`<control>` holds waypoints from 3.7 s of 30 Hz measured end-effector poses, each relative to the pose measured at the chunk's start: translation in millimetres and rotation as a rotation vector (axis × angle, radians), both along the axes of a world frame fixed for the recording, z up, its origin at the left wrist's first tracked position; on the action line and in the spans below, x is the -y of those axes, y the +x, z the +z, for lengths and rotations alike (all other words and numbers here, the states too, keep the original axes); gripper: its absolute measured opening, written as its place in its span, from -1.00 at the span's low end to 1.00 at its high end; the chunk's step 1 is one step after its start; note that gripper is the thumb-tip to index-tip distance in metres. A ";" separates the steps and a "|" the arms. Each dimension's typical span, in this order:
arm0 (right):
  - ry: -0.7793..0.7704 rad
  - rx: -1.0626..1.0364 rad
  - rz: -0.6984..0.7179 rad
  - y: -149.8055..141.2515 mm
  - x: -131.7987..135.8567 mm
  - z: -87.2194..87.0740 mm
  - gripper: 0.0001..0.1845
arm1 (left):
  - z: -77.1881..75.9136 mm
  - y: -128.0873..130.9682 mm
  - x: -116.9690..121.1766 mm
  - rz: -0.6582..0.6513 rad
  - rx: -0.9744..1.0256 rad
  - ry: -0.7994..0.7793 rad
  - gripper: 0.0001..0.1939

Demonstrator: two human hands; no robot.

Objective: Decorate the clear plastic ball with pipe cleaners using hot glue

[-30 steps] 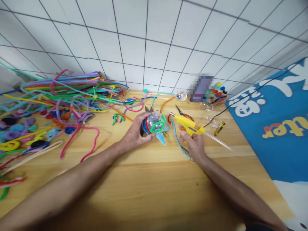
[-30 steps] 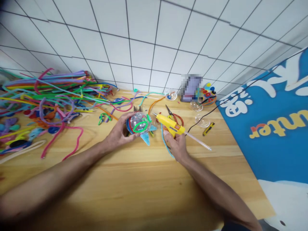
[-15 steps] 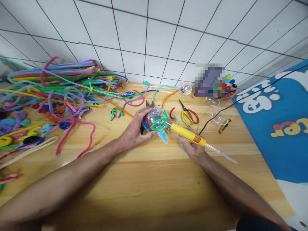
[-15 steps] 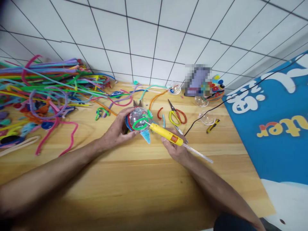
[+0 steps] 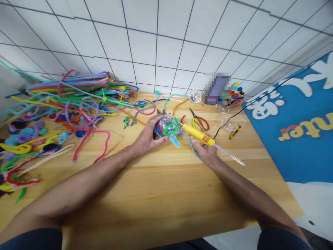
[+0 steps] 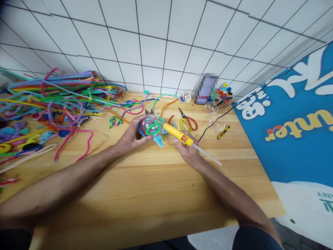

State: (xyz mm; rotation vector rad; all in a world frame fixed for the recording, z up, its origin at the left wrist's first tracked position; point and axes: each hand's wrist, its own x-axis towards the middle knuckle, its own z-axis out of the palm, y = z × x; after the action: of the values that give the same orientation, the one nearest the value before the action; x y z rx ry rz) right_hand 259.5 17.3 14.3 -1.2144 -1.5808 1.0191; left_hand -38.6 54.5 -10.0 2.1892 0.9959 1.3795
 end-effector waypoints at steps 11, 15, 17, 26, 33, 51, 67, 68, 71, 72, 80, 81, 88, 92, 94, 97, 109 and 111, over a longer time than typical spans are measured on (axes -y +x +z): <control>-0.047 -0.039 0.126 12.4 -16.2 42.2 -0.49 | 6.8 2.8 4.7 -0.073 -0.021 0.023 -0.09; -0.141 -0.039 0.207 15.8 -23.6 47.1 -0.37 | 9.1 2.9 6.8 -0.097 -0.030 0.020 -0.08; -0.183 -0.032 0.246 17.1 -24.7 46.5 -0.35 | 9.5 2.6 7.5 -0.102 -0.027 0.019 -0.10; -0.300 -0.118 0.249 21.8 -27.6 33.3 -0.35 | 10.5 1.8 7.7 -0.099 -0.030 0.005 -0.10; -0.355 -0.111 0.217 21.5 -28.6 27.3 -0.33 | 10.8 1.0 7.6 -0.104 -0.051 -0.016 -0.05; -0.402 -0.228 0.209 6.0 -28.4 33.9 -0.34 | 10.4 2.7 6.9 -0.107 -0.021 -0.012 -0.08; -0.386 -0.200 0.228 11.6 -30.4 30.6 -0.38 | 12.2 2.1 7.5 -0.101 -0.025 -0.014 -0.10; -0.383 -0.197 0.223 10.8 -30.3 31.0 -0.38 | 12.2 2.1 7.4 -0.101 -0.028 -0.014 -0.09; -0.369 -0.186 0.209 8.1 -29.7 31.9 -0.36 | 12.2 1.7 7.1 -0.105 -0.039 -0.014 -0.09; -0.365 -0.186 0.212 7.1 -29.4 32.3 -0.34 | 12.1 1.6 7.0 -0.107 -0.041 -0.012 -0.09; -0.367 -0.216 0.204 7.9 -27.3 32.7 -0.35 | 11.6 2.2 7.2 -0.103 -0.031 -0.013 -0.10; -0.363 -0.216 0.202 8.9 -27.4 32.0 -0.35 | 11.8 2.4 7.4 -0.102 -0.029 -0.015 -0.10; -0.385 -0.191 0.195 8.1 -27.7 29.3 -0.35 | 11.6 2.3 6.9 -0.101 -0.041 -0.013 -0.09; -0.370 -0.213 0.205 1.9 -26.9 31.7 -0.34 | 10.8 2.4 6.2 -0.099 -0.042 -0.011 -0.09; -0.368 -0.227 0.189 0.1 -26.1 32.4 -0.34 | 10.4 2.7 6.0 -0.103 -0.030 -0.008 -0.09; -0.377 -0.226 0.167 0.2 -25.1 31.6 -0.33 | 10.0 3.0 5.9 -0.106 -0.017 -0.004 -0.10; -0.376 -0.239 0.176 3.0 -25.7 27.9 -0.36 | 9.2 3.2 6.4 -0.098 -0.019 -0.008 -0.09; -0.386 -0.244 0.188 3.8 -25.7 27.2 -0.36 | 9.0 3.2 6.3 -0.097 -0.019 -0.008 -0.09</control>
State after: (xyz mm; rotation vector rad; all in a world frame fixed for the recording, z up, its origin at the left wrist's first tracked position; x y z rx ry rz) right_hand 263.3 43.0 41.4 -1.1505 -1.3624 1.5865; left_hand -35.4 48.2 -1.0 2.2183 0.8878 1.3110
